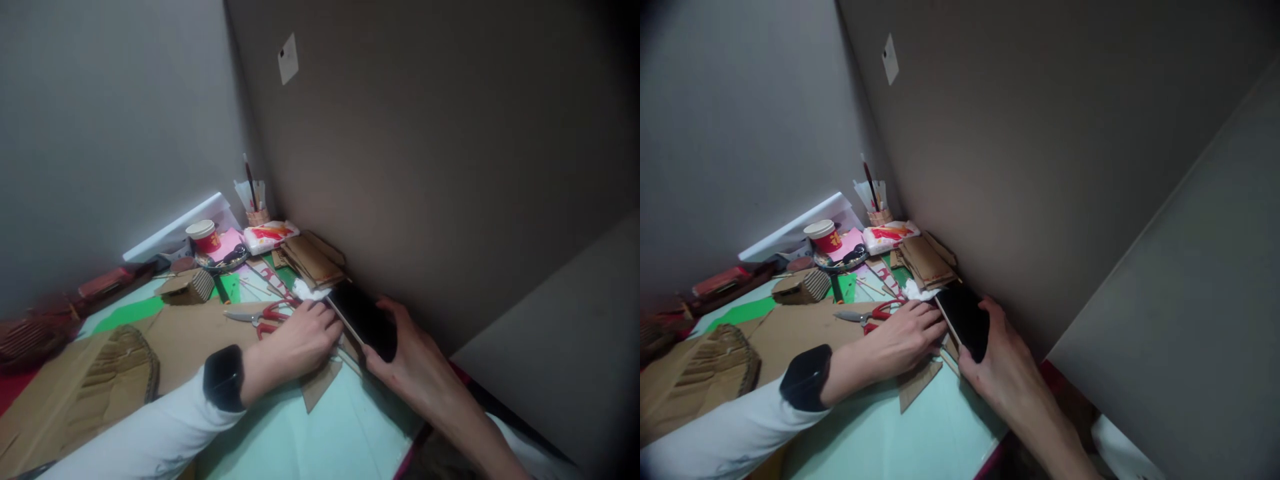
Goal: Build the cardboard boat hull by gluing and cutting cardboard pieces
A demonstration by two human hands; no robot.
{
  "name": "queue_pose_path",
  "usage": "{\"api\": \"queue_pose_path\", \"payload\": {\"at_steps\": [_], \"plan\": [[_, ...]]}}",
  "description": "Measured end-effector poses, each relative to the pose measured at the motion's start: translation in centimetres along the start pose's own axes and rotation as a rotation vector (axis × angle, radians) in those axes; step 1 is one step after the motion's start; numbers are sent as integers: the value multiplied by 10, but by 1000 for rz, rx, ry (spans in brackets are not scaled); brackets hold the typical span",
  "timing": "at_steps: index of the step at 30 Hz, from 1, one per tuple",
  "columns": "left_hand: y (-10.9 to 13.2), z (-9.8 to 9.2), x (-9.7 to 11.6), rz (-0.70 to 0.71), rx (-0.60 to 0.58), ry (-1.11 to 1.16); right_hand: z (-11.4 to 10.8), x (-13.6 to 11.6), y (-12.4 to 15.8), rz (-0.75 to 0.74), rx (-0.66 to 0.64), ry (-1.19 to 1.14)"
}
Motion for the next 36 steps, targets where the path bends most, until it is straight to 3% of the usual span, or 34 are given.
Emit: {"api": "queue_pose_path", "payload": {"at_steps": [13,22,30,36], "plan": [[-25,0,-10,122,-83,-81,-18,6,16,21,18,-130],[-25,-18,-17,115,-138,-40,-24,3,19,11,71,-153],[-28,-18,-7,74,-132,-89,-28,-8,15,53,32,-153],[-36,-12,13,202,-68,-198,-28,-6,6,-5,28,-112]]}}
Point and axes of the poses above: each hand's wrist, its own y-axis away from the middle knuckle, its own z-axis out of the palm, x = y × z, the point moved 3 cm from there along -y, towards the middle knuckle, and after that the axes turned 15 degrees about -x, right-handed, at the moved point
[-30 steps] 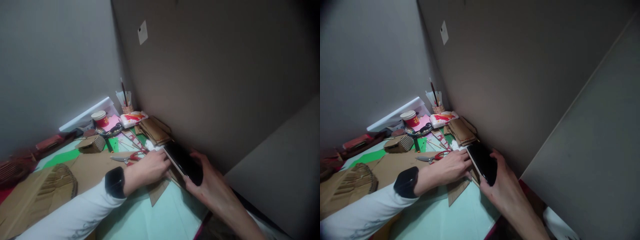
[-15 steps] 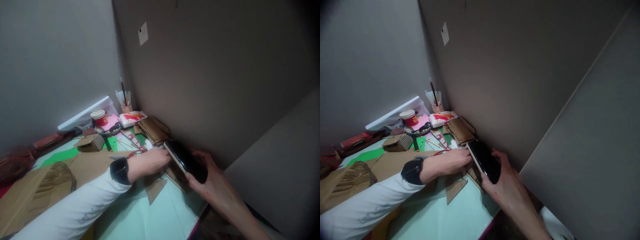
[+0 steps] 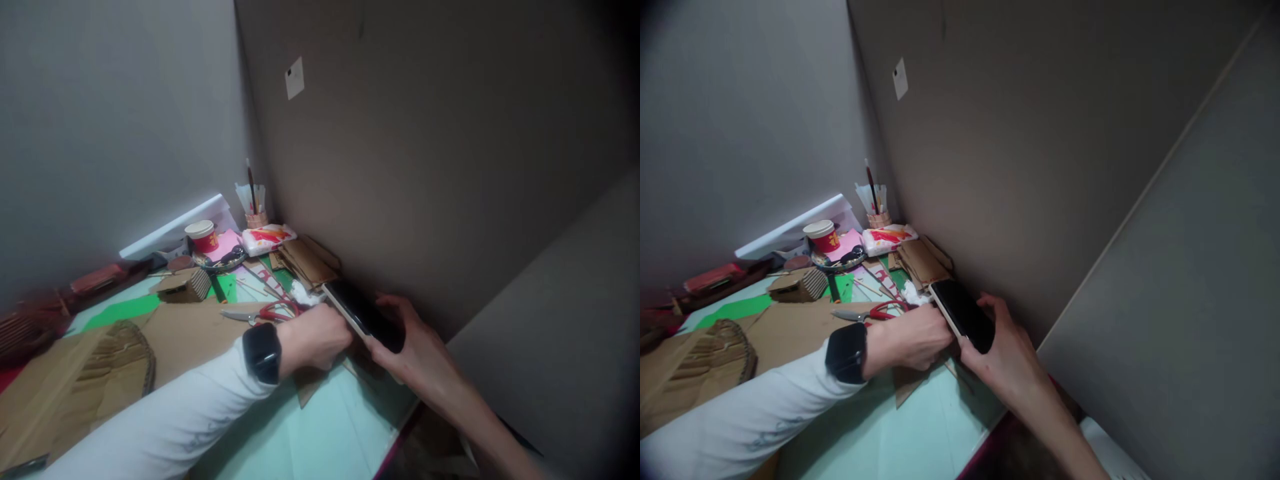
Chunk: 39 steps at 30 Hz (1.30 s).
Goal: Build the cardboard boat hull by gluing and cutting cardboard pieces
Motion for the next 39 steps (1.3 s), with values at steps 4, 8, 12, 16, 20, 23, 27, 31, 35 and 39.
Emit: {"api": "queue_pose_path", "payload": {"at_steps": [4,8,12,16,20,23,27,31,35,39], "plan": [[-2,2,7,6,50,-61,-3,-2,-4,-33,-5,5],[0,2,10,-42,77,-108,-6,-4,-7,-64,-17,-10],[3,2,12,-103,102,-150,-8,-4,-7,-92,-20,-34],[10,-2,16,-173,138,-200,-13,-4,-4,-104,5,-40],[26,-10,19,-252,188,-222,-21,-8,-2,-129,16,-40],[37,-13,23,-294,236,-190,-26,-11,-2,-157,37,-37],[49,-14,28,-304,342,-114,-27,-11,-4,-202,58,-50],[59,-21,41,-286,474,-15,-26,-8,-7,-227,53,-23],[78,-42,61,-232,636,137,-26,-7,-10,-242,31,4],[117,-74,66,-221,974,447,-25,-10,-9,-235,38,36]]}}
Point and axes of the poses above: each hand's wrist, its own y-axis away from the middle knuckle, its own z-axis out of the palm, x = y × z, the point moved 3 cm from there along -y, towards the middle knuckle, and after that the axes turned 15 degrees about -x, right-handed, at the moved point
